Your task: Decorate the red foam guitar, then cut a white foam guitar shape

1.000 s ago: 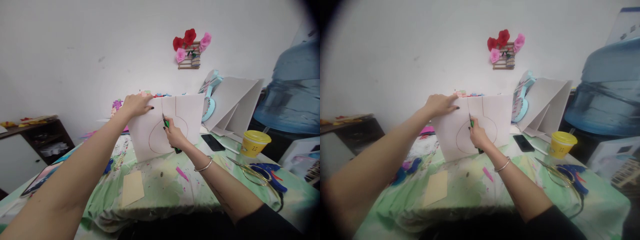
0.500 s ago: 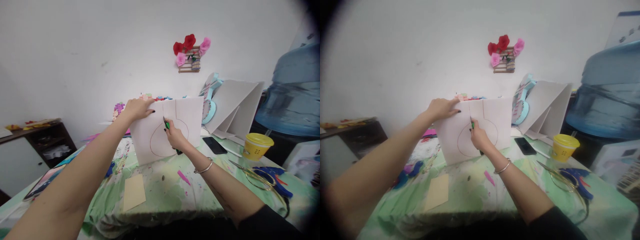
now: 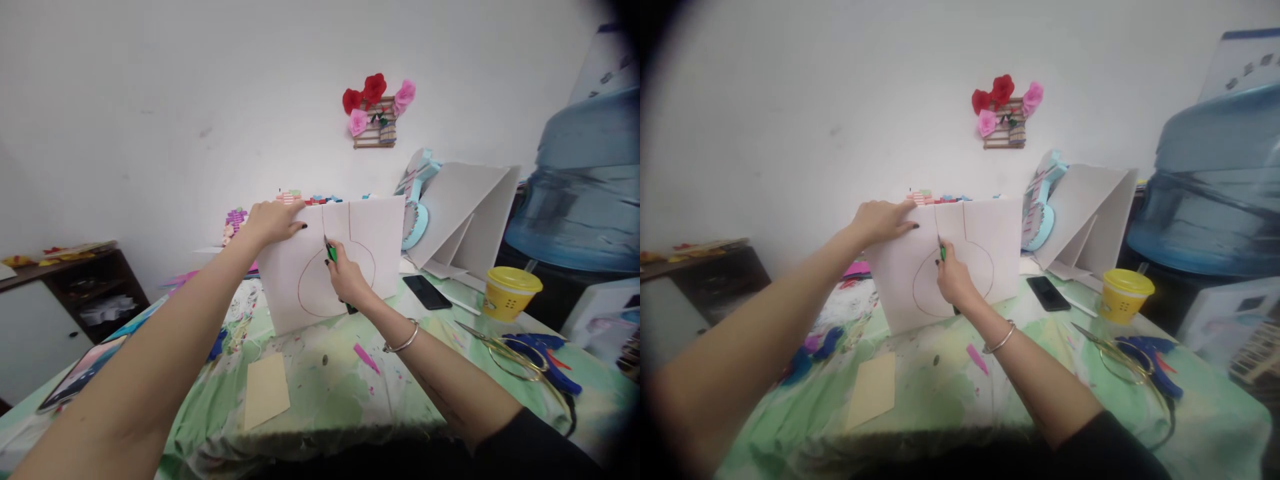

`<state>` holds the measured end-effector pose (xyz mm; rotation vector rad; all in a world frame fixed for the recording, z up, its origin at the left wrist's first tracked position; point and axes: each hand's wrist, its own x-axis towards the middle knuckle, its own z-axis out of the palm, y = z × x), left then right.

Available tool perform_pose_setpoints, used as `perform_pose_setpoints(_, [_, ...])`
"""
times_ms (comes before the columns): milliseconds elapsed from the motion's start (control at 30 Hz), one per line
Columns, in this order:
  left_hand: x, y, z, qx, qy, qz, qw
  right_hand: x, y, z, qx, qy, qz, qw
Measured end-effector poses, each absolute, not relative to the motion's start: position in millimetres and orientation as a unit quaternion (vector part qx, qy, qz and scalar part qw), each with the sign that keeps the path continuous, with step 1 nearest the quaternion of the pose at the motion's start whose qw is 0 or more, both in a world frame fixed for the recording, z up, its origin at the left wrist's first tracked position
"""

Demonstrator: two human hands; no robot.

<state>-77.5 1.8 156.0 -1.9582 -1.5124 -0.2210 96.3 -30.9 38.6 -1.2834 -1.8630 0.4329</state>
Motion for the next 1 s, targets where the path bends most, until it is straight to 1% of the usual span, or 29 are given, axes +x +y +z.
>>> perform_pose_setpoints(167, [-78, 1, 155, -0.745, -0.577, -0.088, 0.324, 97, -24, 49, -0.504, -0.742, 0.183, 0.404])
perform_pose_setpoints(267, [-77, 0, 154, -0.748, -0.570, -0.091, 0.327, 97, -24, 64, -0.491, -0.747, 0.152, 0.422])
perform_pose_setpoints(400, [-77, 0, 153, -0.752, -0.563, -0.094, 0.330, 102, -25, 114, -0.442, -0.734, 0.065, 0.511])
perform_pose_setpoints(500, [-77, 1, 153, -0.751, -0.570, -0.092, 0.321, 117, -20, 158, -0.438, -0.730, 0.044, 0.523])
perform_pose_setpoints(600, [-79, 3, 154, -0.758, -0.567, -0.098, 0.306, 144, -9, 180, -0.461, -0.713, 0.023, 0.527])
perform_pose_setpoints(733, [-83, 7, 157, -0.773, -0.558, -0.098, 0.287, 184, 9, 168, -0.498, -0.694, -0.050, 0.517])
perform_pose_setpoints(900, [-87, 11, 160, -0.799, -0.531, -0.102, 0.264, 214, 29, 144, -0.547, -0.699, 0.004, 0.460])
perform_pose_setpoints(1000, [-90, 14, 161, -0.803, -0.527, -0.111, 0.256, 220, 33, 145, -0.550, -0.707, -0.019, 0.444])
